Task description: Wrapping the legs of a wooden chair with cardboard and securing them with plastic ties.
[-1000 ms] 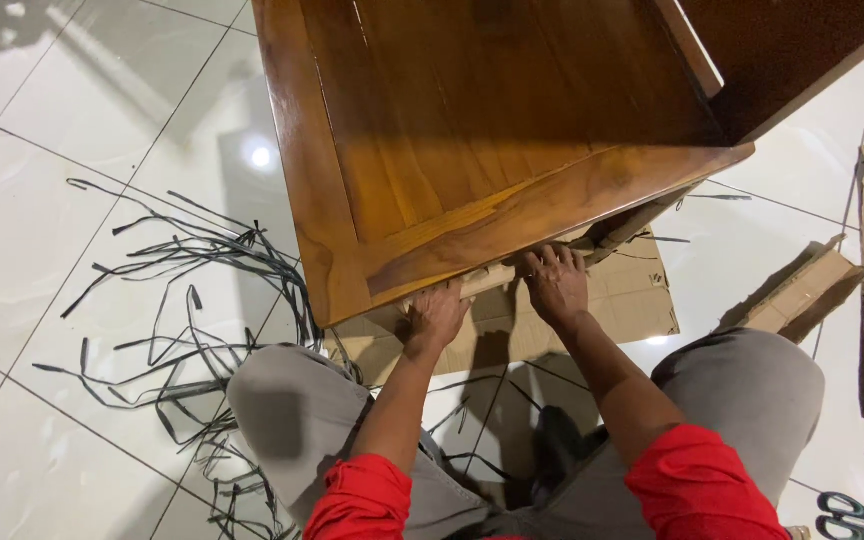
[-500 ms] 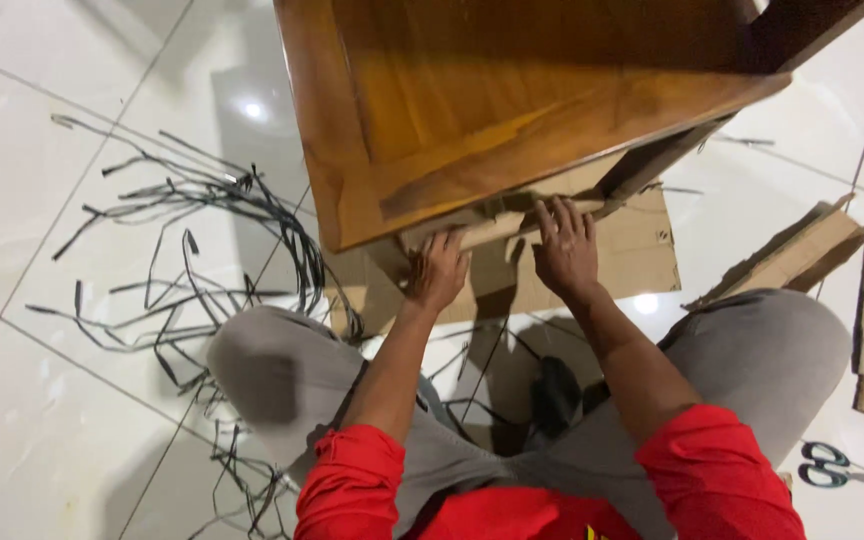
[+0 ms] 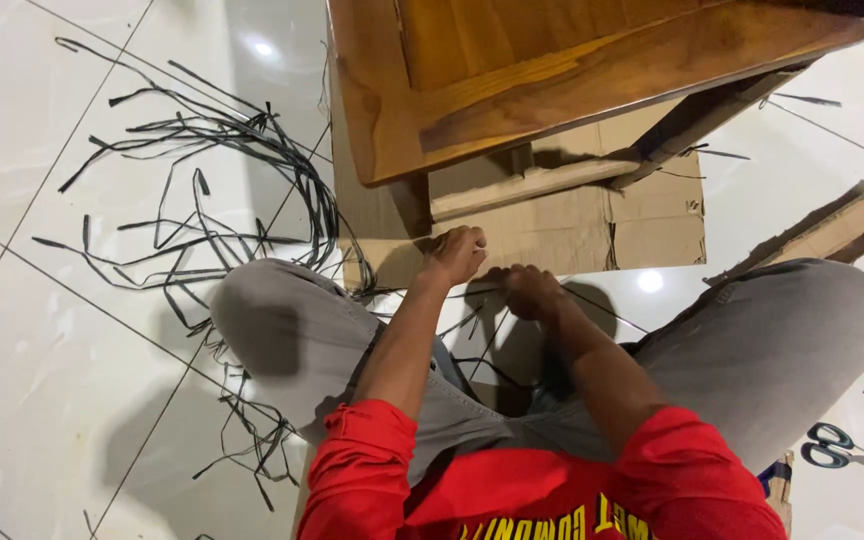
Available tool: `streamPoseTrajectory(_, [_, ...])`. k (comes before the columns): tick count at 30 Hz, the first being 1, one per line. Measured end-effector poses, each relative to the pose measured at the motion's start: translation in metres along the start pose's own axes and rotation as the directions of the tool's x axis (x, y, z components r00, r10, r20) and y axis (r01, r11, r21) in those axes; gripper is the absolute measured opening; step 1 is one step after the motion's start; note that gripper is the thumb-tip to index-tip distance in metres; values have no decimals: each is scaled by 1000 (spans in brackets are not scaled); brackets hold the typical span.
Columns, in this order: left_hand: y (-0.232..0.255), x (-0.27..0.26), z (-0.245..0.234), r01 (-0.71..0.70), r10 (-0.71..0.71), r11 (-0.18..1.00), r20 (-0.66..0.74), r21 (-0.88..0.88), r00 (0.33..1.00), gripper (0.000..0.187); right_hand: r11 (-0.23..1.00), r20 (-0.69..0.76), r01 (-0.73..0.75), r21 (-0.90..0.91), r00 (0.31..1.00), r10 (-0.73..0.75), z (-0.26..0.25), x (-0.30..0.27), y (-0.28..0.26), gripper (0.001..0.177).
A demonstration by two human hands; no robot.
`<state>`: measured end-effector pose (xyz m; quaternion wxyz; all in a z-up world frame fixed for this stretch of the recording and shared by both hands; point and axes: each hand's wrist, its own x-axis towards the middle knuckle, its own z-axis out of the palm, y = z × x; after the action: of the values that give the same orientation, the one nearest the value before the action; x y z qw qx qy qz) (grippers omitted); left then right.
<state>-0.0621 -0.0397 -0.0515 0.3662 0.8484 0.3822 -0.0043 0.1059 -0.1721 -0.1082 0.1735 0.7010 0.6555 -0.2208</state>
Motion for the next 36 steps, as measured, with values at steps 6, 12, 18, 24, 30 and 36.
streamPoseTrajectory(6, [-13, -11, -2, 189, -198, 979, 132, 80, 971, 27, 996, -1, -10, 86, 1000, 10, 35, -6, -16, 46])
streamPoseTrajectory(12, [-1, -29, -27, 188, -188, 981, 14, -37, 982, 26, 964, 212, 11, 267, 975, -70, 13, 7, -49, 29])
streamPoseTrajectory(18, [-54, -30, 3, 310, -310, 950, 8, 43, 951, 36, 966, 283, 115, 231, 942, -180, 1, 4, -72, 29])
streamPoseTrajectory(24, [-143, -23, 65, 491, -490, 870, 40, -33, 871, 35, 962, 250, 207, 180, 936, -248, -18, -1, -108, 35])
streamPoseTrajectory(30, [-108, -74, 25, 593, -596, 803, 96, 61, 797, 43, 931, 221, 286, 224, 916, -335, -26, 14, -143, 46])
streamPoseTrajectory(36, [-106, -104, 7, 677, -677, 736, 2, 23, 736, 42, 889, 246, 424, 171, 856, -456, -39, 15, -166, 43])
